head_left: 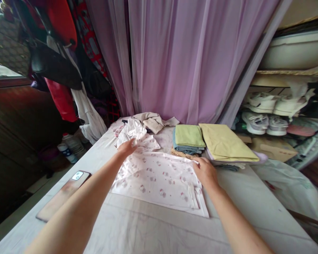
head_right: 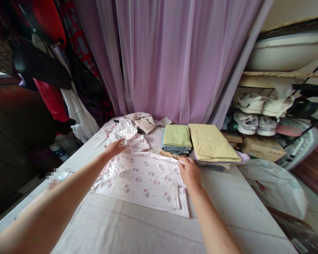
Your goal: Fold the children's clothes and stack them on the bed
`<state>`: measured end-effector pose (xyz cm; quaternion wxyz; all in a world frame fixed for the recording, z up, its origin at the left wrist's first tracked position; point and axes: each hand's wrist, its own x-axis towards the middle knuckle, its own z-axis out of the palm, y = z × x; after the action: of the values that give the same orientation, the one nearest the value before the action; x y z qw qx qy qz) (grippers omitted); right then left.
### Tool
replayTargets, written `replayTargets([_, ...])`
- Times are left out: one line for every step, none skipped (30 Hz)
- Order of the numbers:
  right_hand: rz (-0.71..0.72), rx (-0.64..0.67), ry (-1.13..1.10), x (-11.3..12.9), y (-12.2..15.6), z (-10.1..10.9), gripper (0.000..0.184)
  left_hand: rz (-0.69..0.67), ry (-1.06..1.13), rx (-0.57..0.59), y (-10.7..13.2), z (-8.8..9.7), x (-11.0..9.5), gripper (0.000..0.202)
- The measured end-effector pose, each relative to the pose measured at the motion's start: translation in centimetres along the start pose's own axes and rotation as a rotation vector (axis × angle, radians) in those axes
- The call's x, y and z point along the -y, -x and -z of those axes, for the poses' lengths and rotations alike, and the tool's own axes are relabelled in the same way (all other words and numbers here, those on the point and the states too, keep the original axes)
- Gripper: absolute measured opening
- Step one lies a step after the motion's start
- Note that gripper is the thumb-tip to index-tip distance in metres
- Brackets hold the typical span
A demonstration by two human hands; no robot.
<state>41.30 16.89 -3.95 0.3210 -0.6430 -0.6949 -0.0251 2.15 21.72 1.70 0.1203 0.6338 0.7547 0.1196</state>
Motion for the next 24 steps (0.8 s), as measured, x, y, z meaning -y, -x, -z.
replayTargets([0.006,-0.003,-0.016,-0.1,-0.1,-0.1,0.026,0.0,0.009,0.013,-0.5,-0.2,-0.3,0.06])
replayTargets([0.007,-0.006,-0.034,-0.1,-0.1,-0.2,0.026,0.0,0.02,0.023,-1.0,-0.5,-0.5,0.06])
replayTargets([0.005,-0.006,-0.054,-0.1,-0.2,-0.2,0.026,0.0,0.033,0.029,-1.4,-0.7,-0.7,0.059])
replayTargets([-0.002,-0.002,-0.074,-0.2,-0.3,-0.2,0.025,0.002,0.048,0.032,-1.8,-0.8,-0.8,0.058])
replayTargets([-0.013,0.007,-0.092,-0.2,-0.4,-0.2,0.025,0.004,0.065,0.031,-2.1,-0.9,-0.9,0.058])
replayTargets([-0.028,0.02,-0.107,-0.1,-0.5,-0.1,0.025,0.006,0.083,0.027,-2.4,-1.0,-0.9,0.058])
replayTargets([-0.047,0.035,-0.119,-0.1,-0.6,0.0,0.025,0.006,0.105,0.022,-2.5,-1.0,-0.9,0.058])
replayTargets([-0.067,0.053,-0.13,0.0,-0.7,0.2,0.025,0.004,0.131,0.016,-2.6,-0.9,-0.9,0.058])
replayTargets([-0.087,0.072,-0.142,0.1,-0.7,0.5,0.025,0.001,0.16,0.008,-2.5,-0.7,-0.8,0.057])
replayTargets([-0.105,0.093,-0.154,0.2,-0.8,0.8,0.025,-0.004,0.189,0.0,-2.3,-0.5,-0.7,0.057])
replayTargets([-0.117,0.114,-0.169,0.2,-0.7,1.2,0.025,-0.01,0.214,-0.007,-1.9,-0.1,-0.5,0.058])
replayTargets([-0.124,0.133,-0.184,0.3,-0.6,1.6,0.026,-0.019,0.249,-0.013,-1.4,0.2,-0.2,0.058])
replayTargets([-0.126,0.148,-0.197,0.3,-0.4,2.0,0.026,-0.031,0.301,-0.014,-0.8,0.5,0.1,0.059])
replayTargets([-0.126,0.157,-0.207,0.4,-0.1,2.4,0.027,-0.049,0.374,-0.008,0.0,0.9,0.4,0.06])
replayTargets([-0.124,0.161,-0.214,0.4,0.3,2.7,0.027,-0.073,0.462,0.003,0.8,1.2,0.8,0.061])
replayTargets([-0.121,0.163,-0.219,0.4,0.8,3.1,0.027,-0.097,0.559,0.019,1.8,1.5,1.3,0.063])
replayTargets([-0.116,0.165,-0.221,0.4,1.3,3.3,0.027,-0.12,0.651,0.037,2.8,1.6,1.7,0.065])
replayTargets([-0.11,0.166,-0.219,0.3,1.9,3.6,0.026,-0.139,0.725,0.054,3.8,1.8,2.2,0.068])
replayTargets([-0.103,0.168,-0.215,0.4,2.6,3.8,0.026,-0.153,0.771,0.067,4.9,1.8,2.6,0.071])
replayTargets([-0.096,0.168,-0.206,0.4,3.2,3.9,0.025,-0.164,0.801,0.074,5.9,1.8,3.1,0.074])
replayTargets([-0.091,0.166,-0.193,0.4,3.8,4.0,0.025,-0.171,0.822,0.079,7.0,1.7,3.4,0.077])
replayTargets([-0.086,0.164,-0.178,0.5,4.4,4.0,0.026,-0.174,0.835,0.082,7.9,1.6,3.8,0.079])
replayTargets([-0.083,0.161,-0.163,0.5,4.9,4.1,0.026,-0.171,0.842,0.085,8.8,1.4,4.0,0.081])
replayTargets([-0.08,0.161,-0.148,0.6,5.3,4.1,0.026,-0.159,0.844,0.09,9.6,1.3,4.2,0.082])
